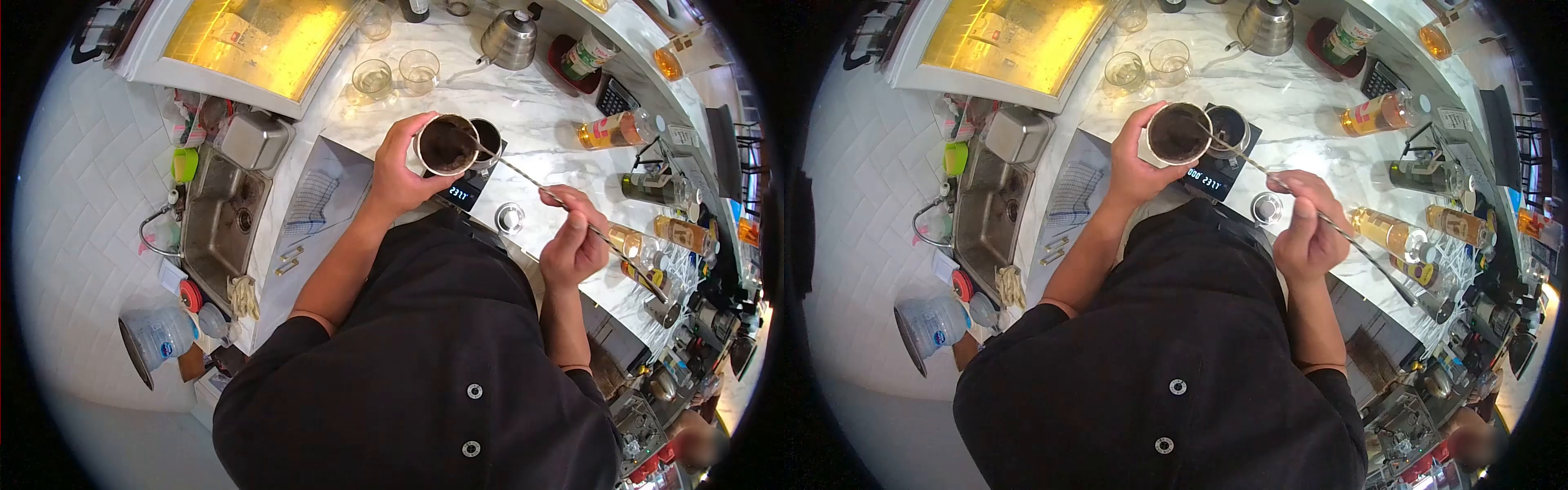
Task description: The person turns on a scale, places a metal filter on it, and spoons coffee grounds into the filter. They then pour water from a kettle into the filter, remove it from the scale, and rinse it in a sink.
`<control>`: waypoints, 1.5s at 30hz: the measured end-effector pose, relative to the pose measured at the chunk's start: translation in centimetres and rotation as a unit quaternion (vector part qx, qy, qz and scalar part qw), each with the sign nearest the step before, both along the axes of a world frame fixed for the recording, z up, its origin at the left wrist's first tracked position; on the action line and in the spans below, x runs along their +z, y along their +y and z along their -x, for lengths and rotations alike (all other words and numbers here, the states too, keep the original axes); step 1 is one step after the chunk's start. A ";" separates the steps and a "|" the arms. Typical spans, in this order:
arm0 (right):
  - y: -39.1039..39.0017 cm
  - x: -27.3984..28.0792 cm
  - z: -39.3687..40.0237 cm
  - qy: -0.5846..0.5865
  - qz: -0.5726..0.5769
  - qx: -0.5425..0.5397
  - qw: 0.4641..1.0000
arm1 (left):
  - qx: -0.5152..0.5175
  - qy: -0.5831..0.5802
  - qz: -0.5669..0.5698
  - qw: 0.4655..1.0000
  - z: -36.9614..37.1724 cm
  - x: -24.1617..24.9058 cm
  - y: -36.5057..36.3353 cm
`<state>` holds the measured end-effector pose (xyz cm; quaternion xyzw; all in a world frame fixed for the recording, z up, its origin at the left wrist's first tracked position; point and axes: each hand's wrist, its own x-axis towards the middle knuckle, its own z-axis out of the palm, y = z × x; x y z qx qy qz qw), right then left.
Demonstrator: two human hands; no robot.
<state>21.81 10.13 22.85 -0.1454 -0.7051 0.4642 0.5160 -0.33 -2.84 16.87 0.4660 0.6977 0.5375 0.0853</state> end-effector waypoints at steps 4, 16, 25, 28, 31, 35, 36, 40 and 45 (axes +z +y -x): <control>-0.8 -1.2 1.0 0.004 0.049 0.012 0.999 | 0.005 0.063 -0.010 0.998 -0.2 1.1 0.2; -0.6 -2.6 1.2 -0.040 0.073 -0.026 0.996 | -0.011 0.045 -0.012 0.999 -1.4 1.0 0.6; -0.2 -3.2 0.9 -0.024 0.207 -0.025 0.978 | -0.026 0.087 -0.010 0.996 -1.3 1.2 1.0; 0.1 -3.3 0.6 0.000 0.261 -0.016 0.965 | -0.036 0.100 0.000 0.994 -1.3 1.1 0.9; 0.7 -3.8 0.0 0.009 0.285 -0.008 0.958 | -0.018 0.087 0.009 0.996 -1.1 0.9 0.8; 1.8 -4.0 -0.9 0.066 0.322 0.008 0.945 | 0.005 0.050 0.018 0.999 -0.7 0.6 0.6; 2.2 -4.0 -1.2 0.085 0.339 0.002 0.937 | 0.015 0.030 0.020 0.999 -0.5 0.3 0.4; 3.5 -4.5 -1.9 0.060 0.331 -0.035 0.941 | 0.037 0.019 0.021 0.999 0.4 0.0 -0.4; 3.2 -4.9 -1.6 -0.055 0.197 -0.075 0.976 | 0.057 -0.007 0.016 0.998 1.1 -0.6 -1.5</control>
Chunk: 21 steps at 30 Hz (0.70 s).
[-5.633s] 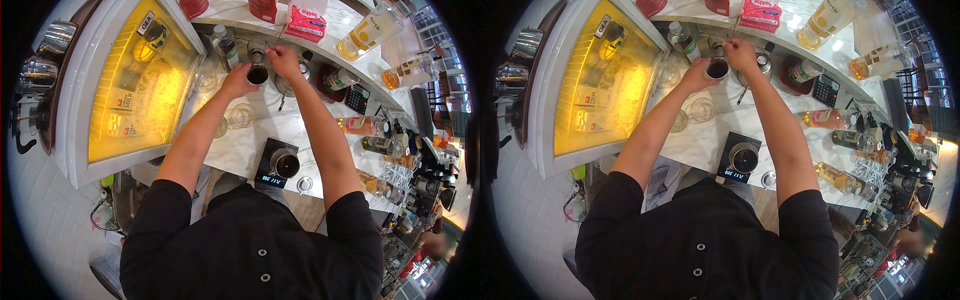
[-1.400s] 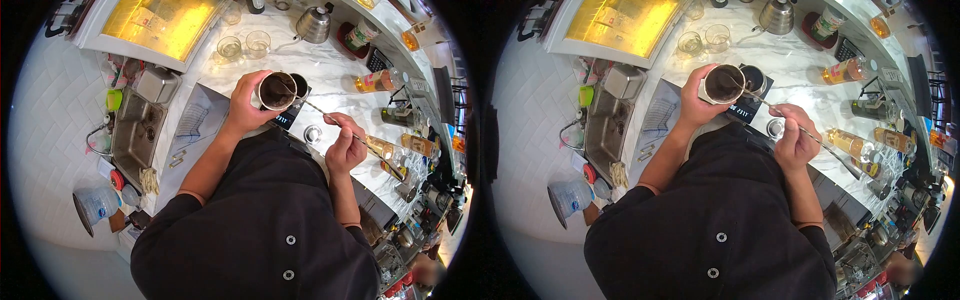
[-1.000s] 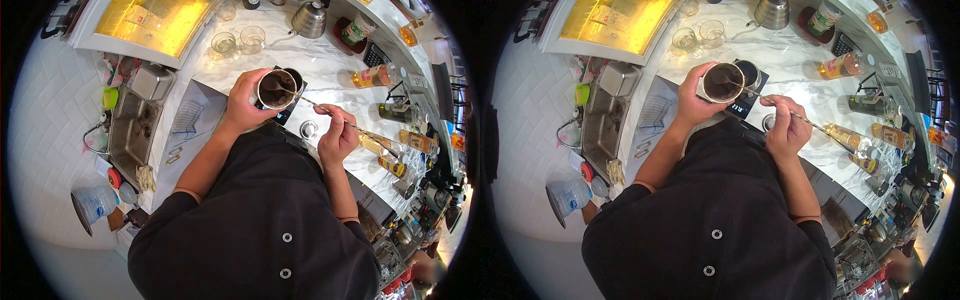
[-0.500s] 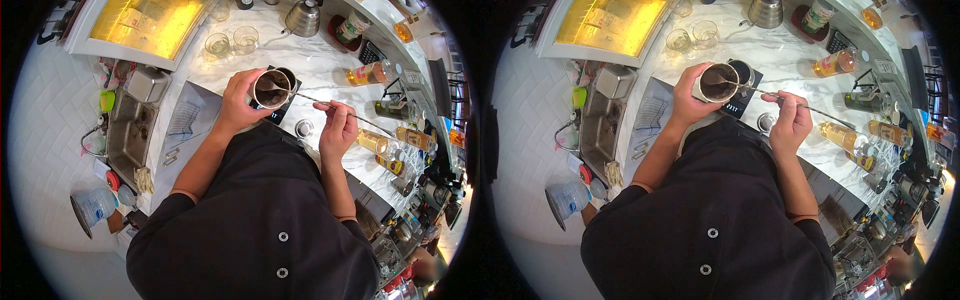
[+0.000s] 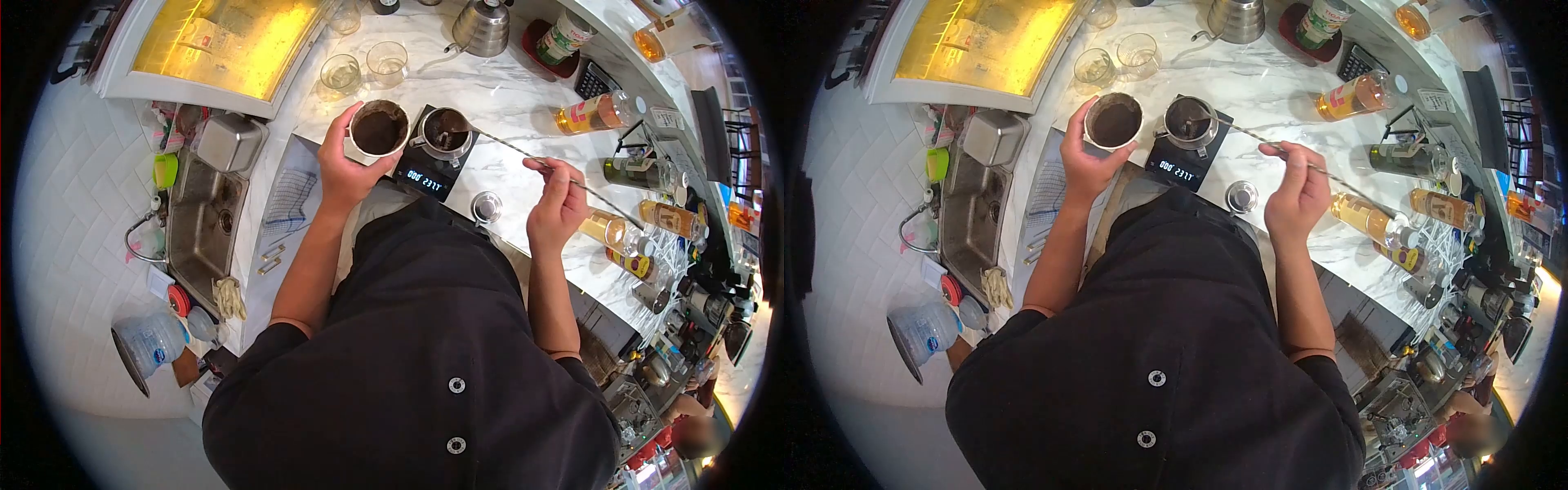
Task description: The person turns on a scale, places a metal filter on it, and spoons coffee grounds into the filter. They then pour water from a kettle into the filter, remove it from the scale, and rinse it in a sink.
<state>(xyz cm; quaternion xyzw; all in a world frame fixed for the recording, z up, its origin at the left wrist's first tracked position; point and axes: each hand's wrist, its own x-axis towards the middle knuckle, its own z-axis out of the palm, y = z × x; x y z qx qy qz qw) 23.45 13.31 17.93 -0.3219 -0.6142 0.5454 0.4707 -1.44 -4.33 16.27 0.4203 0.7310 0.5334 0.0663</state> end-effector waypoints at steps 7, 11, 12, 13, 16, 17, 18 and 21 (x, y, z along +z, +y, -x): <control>-0.4 1.2 0.7 -0.099 -0.168 0.060 0.979 | 0.018 -0.009 0.013 1.000 -0.2 -0.2 0.0; -0.2 1.3 0.6 -0.101 -0.182 0.044 0.977 | 0.015 -0.006 0.021 1.000 0.0 -0.7 -0.1; 0.0 1.2 0.4 -0.101 -0.183 0.045 0.977 | 0.016 -0.006 0.021 1.000 0.0 -0.9 0.0; 0.2 1.0 0.2 -0.089 -0.157 0.014 0.983 | 0.020 -0.005 0.017 1.000 0.0 -1.1 0.0; 0.1 1.8 0.6 -0.019 -0.070 -0.022 0.997 | 0.015 -0.007 0.010 1.000 -0.2 -1.1 0.3; 0.0 2.3 0.8 0.039 -0.035 -0.008 0.999 | 0.004 -0.010 0.005 1.000 -0.3 -1.0 0.5; -0.1 2.7 0.9 0.096 -0.001 0.006 0.995 | 0.005 -0.008 0.006 1.000 -0.4 -0.7 0.6; -1.0 3.6 1.5 0.080 -0.024 0.038 0.996 | -0.029 -0.008 -0.004 1.000 -1.1 0.2 1.3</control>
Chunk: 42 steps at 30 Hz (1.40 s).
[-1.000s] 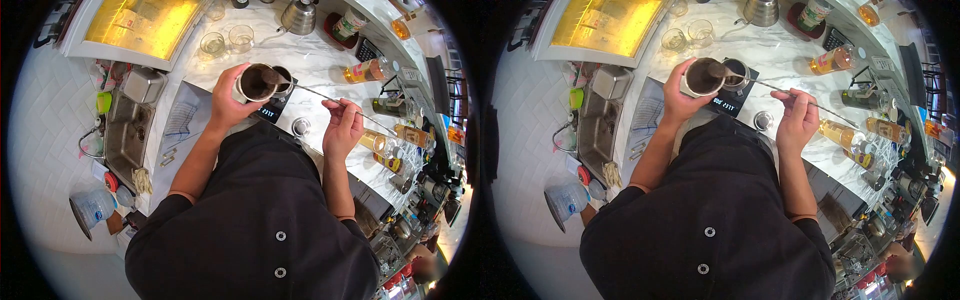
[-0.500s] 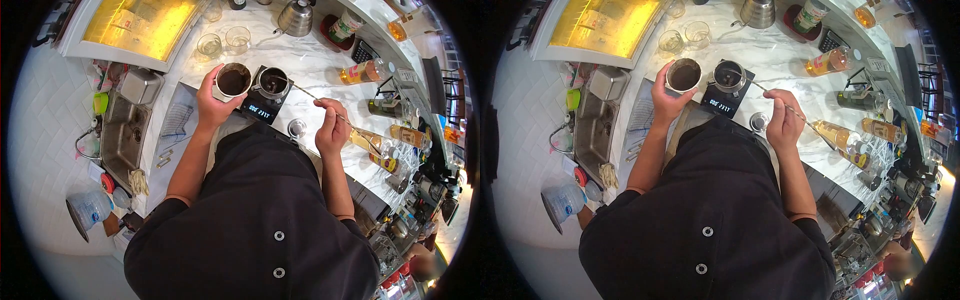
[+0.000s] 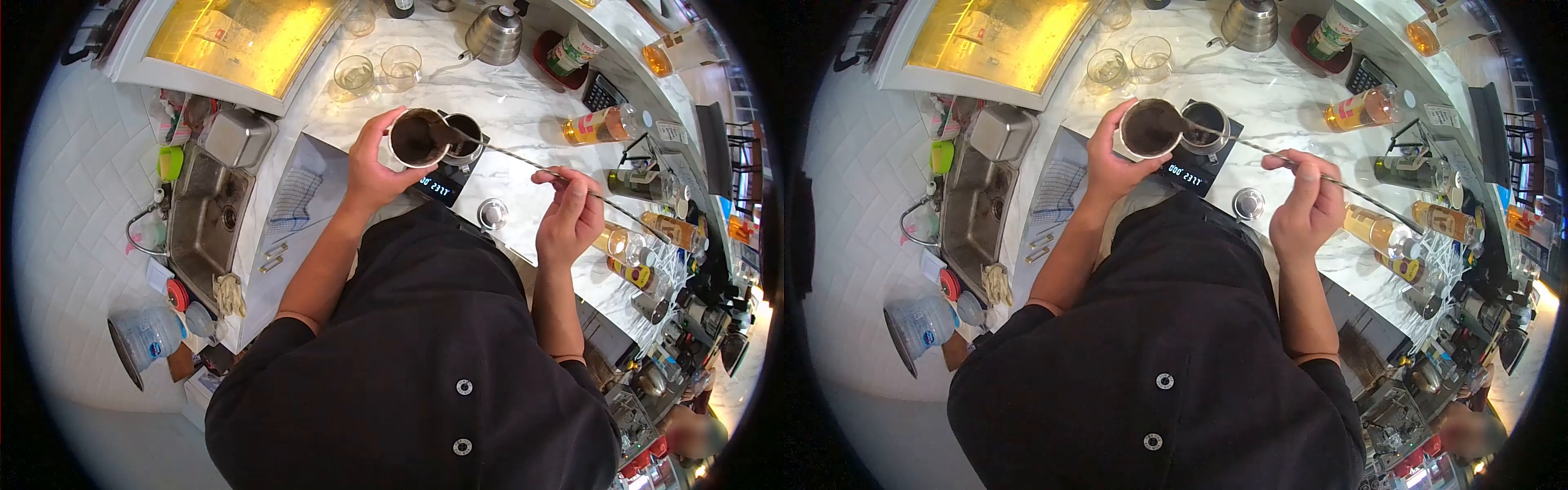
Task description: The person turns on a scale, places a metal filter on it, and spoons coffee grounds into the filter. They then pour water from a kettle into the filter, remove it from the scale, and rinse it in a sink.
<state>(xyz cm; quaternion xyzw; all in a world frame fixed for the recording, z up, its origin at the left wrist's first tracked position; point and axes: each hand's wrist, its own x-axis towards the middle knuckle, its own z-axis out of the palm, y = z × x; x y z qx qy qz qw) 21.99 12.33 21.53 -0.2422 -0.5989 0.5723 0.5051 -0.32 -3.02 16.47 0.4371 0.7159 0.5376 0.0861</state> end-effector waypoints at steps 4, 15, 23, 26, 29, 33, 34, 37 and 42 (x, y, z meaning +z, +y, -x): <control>-1.0 0.1 1.0 -0.065 -0.075 -0.002 0.995 | -0.011 0.026 -0.008 1.000 -0.5 0.6 0.5; -2.2 -0.5 2.1 -0.085 -0.056 0.046 0.994 | -0.025 0.060 -0.015 0.998 -0.9 1.4 0.5; -1.3 -1.1 2.1 -0.059 0.127 0.049 0.989 | -0.026 0.088 -0.009 0.996 -1.0 1.4 0.9; -0.5 -1.2 1.6 -0.028 0.175 0.042 0.983 | -0.015 0.078 -0.003 0.997 -0.9 1.0 0.8; 0.6 -1.3 0.7 0.009 0.186 0.029 0.982 | 0.004 0.044 0.005 0.999 -0.5 0.5 0.6; 2.3 -1.5 -0.4 0.021 0.172 -0.009 0.985 | 0.041 -0.009 -0.002 0.999 0.5 -0.3 -0.1; 2.6 -1.7 -0.6 0.015 0.174 -0.018 0.985 | 0.047 0.004 0.000 0.999 0.8 -0.4 -0.3; 3.0 -2.4 -1.0 -0.021 0.137 -0.027 0.990 | 0.095 -0.051 -0.036 0.994 1.8 -1.5 -0.8; 2.0 -2.8 -1.1 -0.134 0.002 -0.002 0.991 | 0.123 -0.059 -0.051 0.989 2.6 -2.1 -0.9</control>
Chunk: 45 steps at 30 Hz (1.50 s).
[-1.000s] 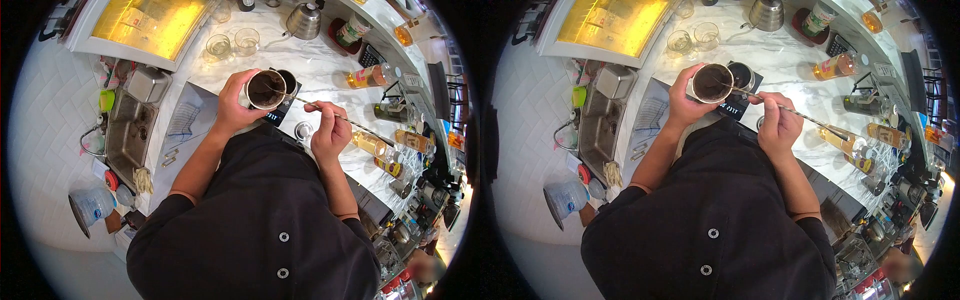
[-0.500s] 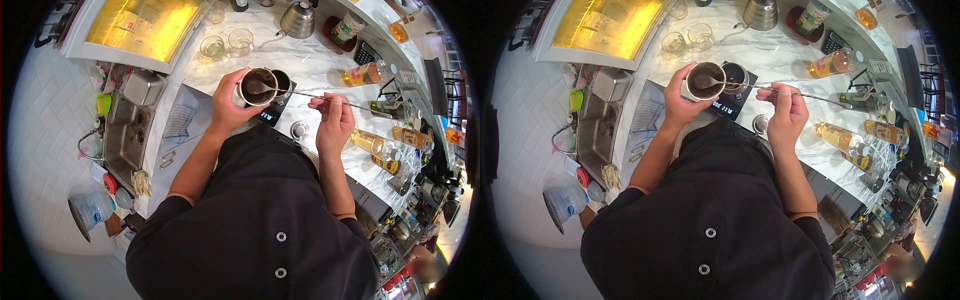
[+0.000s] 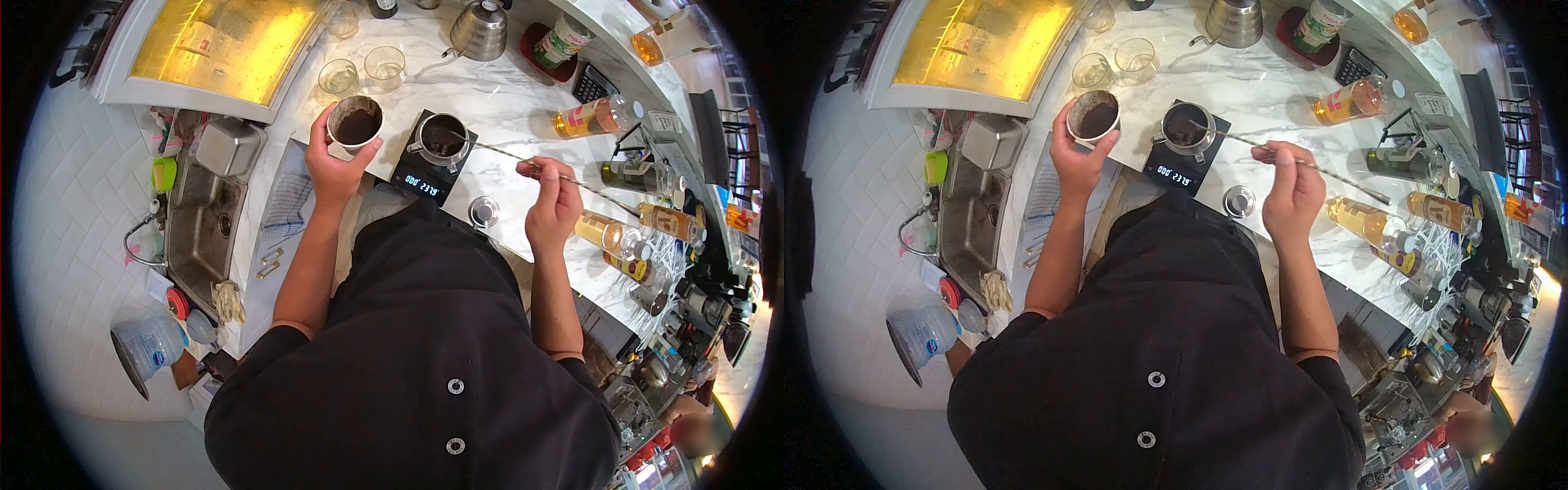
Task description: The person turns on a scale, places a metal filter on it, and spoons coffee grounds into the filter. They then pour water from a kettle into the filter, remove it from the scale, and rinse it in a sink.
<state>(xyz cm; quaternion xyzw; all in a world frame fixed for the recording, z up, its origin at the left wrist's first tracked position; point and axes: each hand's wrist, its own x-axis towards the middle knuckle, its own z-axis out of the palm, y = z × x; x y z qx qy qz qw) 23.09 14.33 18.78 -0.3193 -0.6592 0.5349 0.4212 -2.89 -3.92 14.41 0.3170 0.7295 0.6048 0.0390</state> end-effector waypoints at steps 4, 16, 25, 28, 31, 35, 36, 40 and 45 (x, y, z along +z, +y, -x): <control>-0.1 1.1 0.6 -0.055 -0.125 0.055 0.989 | -0.002 0.006 0.012 1.000 0.0 -0.1 0.2; -0.3 2.6 0.7 0.122 0.013 -0.034 0.992 | -0.092 0.091 0.073 0.989 -0.6 0.9 0.3; -2.8 3.7 4.3 0.009 -0.085 0.038 0.996 | -0.132 0.127 0.066 0.981 -2.1 3.3 1.3; -3.1 3.4 4.6 -0.024 -0.101 0.042 0.994 | -0.141 0.120 0.052 0.981 -2.2 3.2 1.1; -3.0 3.5 5.0 -0.017 -0.097 0.040 0.994 | -0.136 0.090 0.057 0.985 -2.2 2.6 0.8; -2.6 3.6 4.9 0.030 -0.010 0.018 0.999 | -0.124 0.026 0.027 0.992 -1.6 2.0 0.7; -2.1 3.5 4.5 0.061 0.018 0.013 0.998 | -0.121 0.023 0.022 0.992 -1.3 1.8 0.6; -0.5 3.9 2.6 0.107 0.053 -0.019 0.993 | -0.120 0.015 0.014 0.993 0.8 0.8 0.1; -1.2 3.6 1.4 -0.026 -0.019 -0.020 0.999 | -0.119 -0.002 0.068 0.991 4.0 -1.2 -0.6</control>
